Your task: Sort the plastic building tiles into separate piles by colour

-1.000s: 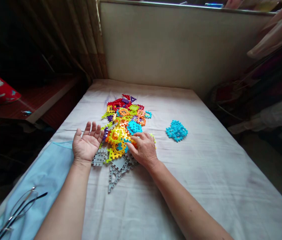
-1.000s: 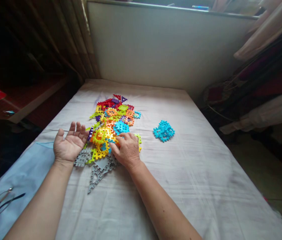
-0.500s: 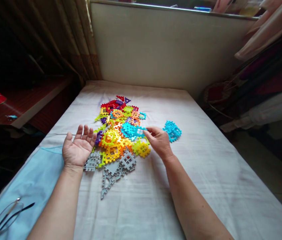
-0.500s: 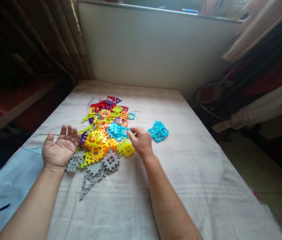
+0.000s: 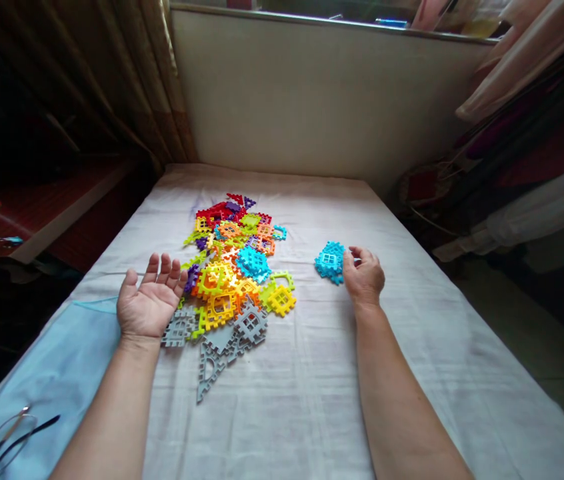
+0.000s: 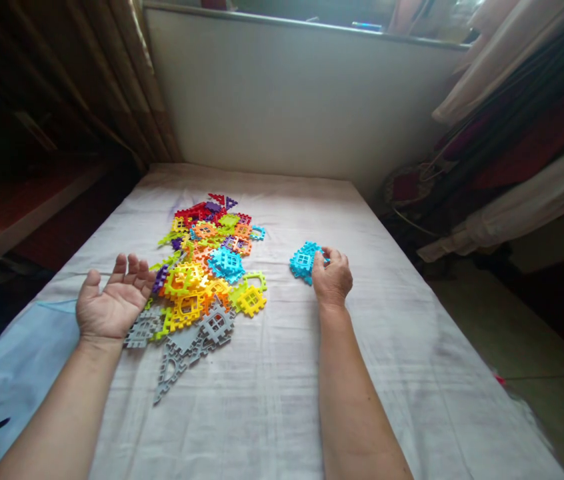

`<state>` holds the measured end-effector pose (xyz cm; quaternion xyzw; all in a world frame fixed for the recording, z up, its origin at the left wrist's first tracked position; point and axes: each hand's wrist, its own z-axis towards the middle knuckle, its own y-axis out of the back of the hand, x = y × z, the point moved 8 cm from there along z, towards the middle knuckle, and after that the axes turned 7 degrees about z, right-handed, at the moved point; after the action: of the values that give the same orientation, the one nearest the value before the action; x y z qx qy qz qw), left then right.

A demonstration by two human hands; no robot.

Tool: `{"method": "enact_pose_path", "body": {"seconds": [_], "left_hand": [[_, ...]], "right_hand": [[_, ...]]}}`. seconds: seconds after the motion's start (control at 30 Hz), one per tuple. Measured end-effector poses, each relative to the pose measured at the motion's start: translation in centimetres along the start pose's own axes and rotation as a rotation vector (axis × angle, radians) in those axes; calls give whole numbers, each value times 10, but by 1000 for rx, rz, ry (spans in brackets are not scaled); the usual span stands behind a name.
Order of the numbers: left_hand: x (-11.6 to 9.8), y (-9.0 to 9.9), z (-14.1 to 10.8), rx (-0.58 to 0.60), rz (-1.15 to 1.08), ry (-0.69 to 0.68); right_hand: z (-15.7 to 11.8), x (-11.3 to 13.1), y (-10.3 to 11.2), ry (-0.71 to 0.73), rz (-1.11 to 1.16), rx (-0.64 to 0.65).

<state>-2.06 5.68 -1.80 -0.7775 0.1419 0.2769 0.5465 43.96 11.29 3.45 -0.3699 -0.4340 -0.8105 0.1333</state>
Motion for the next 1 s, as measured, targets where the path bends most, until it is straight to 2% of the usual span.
{"method": "enact_pose_path", "body": {"seconds": [0.07, 0.13, 0.23, 0.3, 0.4, 0.63, 0.83, 1.0], "left_hand": [[0, 0, 0, 0, -2, -1], [0, -1, -1, -11, -1, -3], [0, -2, -2, -31, 0, -1], [0, -1, -2, -37, -2, -4], [0, 0, 0, -15, -10, -6], [1, 0, 0, 20, -34, 13], [1, -1, -2, -1, -32, 15], [0, -2, -3, 6, -28, 26]], "right_hand": [[-6, 15, -4, 92, 34, -2], [-19, 37, -17, 208, 95, 65], [-53, 72, -48, 393, 175, 266], [-76, 91, -69, 468, 206, 404], [-95, 108, -93, 496, 193, 540], [-97, 123, -121, 521, 79, 717], [-94, 112, -114, 520, 133, 666], [-55, 93, -86, 405, 185, 468]]}}
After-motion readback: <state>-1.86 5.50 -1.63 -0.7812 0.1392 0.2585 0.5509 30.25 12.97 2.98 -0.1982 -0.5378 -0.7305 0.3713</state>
